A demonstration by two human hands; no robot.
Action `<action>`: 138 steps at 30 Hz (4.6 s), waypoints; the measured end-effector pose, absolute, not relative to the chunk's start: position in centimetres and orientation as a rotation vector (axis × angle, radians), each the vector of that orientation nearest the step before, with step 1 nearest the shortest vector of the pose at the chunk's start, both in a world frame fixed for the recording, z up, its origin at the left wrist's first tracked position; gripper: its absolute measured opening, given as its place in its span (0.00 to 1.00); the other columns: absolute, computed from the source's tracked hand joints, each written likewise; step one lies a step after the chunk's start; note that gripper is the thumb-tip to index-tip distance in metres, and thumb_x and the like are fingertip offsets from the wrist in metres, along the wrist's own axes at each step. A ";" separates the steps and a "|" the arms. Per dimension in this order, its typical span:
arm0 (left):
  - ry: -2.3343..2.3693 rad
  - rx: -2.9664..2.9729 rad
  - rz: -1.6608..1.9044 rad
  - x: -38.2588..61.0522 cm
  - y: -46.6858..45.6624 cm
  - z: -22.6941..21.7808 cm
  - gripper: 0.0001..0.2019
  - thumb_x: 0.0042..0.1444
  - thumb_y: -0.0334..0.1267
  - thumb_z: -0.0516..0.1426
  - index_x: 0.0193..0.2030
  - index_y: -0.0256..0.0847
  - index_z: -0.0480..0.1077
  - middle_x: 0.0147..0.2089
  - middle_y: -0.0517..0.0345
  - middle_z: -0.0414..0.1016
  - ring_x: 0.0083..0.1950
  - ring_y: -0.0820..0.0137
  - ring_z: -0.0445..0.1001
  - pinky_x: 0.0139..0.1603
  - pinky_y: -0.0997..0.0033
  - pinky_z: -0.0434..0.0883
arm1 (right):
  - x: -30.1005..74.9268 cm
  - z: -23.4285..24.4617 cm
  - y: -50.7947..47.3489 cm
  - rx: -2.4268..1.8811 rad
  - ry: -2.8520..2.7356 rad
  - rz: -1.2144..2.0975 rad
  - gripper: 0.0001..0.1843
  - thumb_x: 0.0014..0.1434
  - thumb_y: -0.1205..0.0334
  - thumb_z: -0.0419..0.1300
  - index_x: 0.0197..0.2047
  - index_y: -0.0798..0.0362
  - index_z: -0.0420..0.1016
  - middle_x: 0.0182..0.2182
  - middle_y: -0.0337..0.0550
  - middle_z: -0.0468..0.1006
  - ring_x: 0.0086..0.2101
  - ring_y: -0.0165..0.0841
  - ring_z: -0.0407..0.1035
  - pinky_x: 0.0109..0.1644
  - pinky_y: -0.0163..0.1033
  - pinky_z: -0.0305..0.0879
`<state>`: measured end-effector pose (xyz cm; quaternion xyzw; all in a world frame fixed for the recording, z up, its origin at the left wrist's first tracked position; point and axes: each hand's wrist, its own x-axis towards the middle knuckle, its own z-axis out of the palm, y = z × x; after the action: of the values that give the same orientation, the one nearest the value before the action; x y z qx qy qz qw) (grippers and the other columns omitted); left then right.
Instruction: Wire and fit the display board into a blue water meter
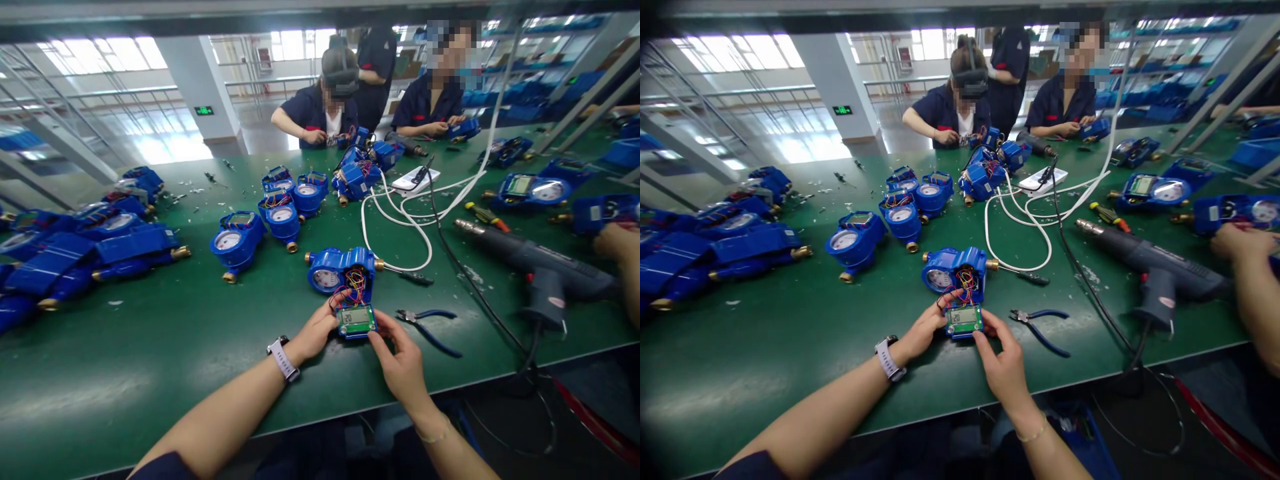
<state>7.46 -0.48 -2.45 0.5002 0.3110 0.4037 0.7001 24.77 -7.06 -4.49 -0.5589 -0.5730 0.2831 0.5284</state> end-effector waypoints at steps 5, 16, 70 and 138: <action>0.673 1.132 0.875 7.5 -0.5 -2.6 0.30 0.50 0.30 0.56 0.62 0.41 0.62 0.63 0.51 0.66 0.64 0.57 0.63 0.65 0.56 0.58 | 24.9 -4.5 -7.3 -1.352 -1.392 0.628 0.18 0.61 0.56 0.59 0.54 0.52 0.71 0.45 0.48 0.77 0.41 0.37 0.72 0.47 0.46 0.70; 0.714 1.174 0.849 7.5 -0.5 -3.0 0.23 0.55 0.33 0.54 0.59 0.36 0.64 0.58 0.47 0.72 0.58 0.59 0.70 0.62 0.56 0.62 | 24.7 -4.1 -7.5 -1.333 -1.506 0.471 0.16 0.62 0.58 0.58 0.53 0.50 0.71 0.43 0.47 0.77 0.39 0.37 0.72 0.45 0.44 0.70; 0.716 1.212 0.844 7.3 -0.2 -2.6 0.26 0.52 0.33 0.54 0.60 0.35 0.66 0.62 0.49 0.69 0.62 0.57 0.66 0.64 0.56 0.60 | 25.0 -4.8 -6.8 -1.277 -1.256 0.865 0.18 0.61 0.55 0.59 0.54 0.49 0.71 0.45 0.47 0.76 0.43 0.38 0.72 0.47 0.45 0.68; 0.705 1.213 0.850 7.6 -0.6 -2.8 0.25 0.53 0.34 0.57 0.60 0.37 0.65 0.60 0.48 0.71 0.61 0.58 0.68 0.64 0.55 0.61 | 25.1 -5.0 -6.9 -1.289 -1.279 0.849 0.18 0.61 0.55 0.60 0.53 0.50 0.71 0.43 0.47 0.77 0.40 0.37 0.72 0.46 0.45 0.70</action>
<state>7.57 -0.58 -2.82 0.5408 0.3143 0.3791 0.6819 25.13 -6.90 -5.00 -0.5419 -0.5377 0.3569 0.5384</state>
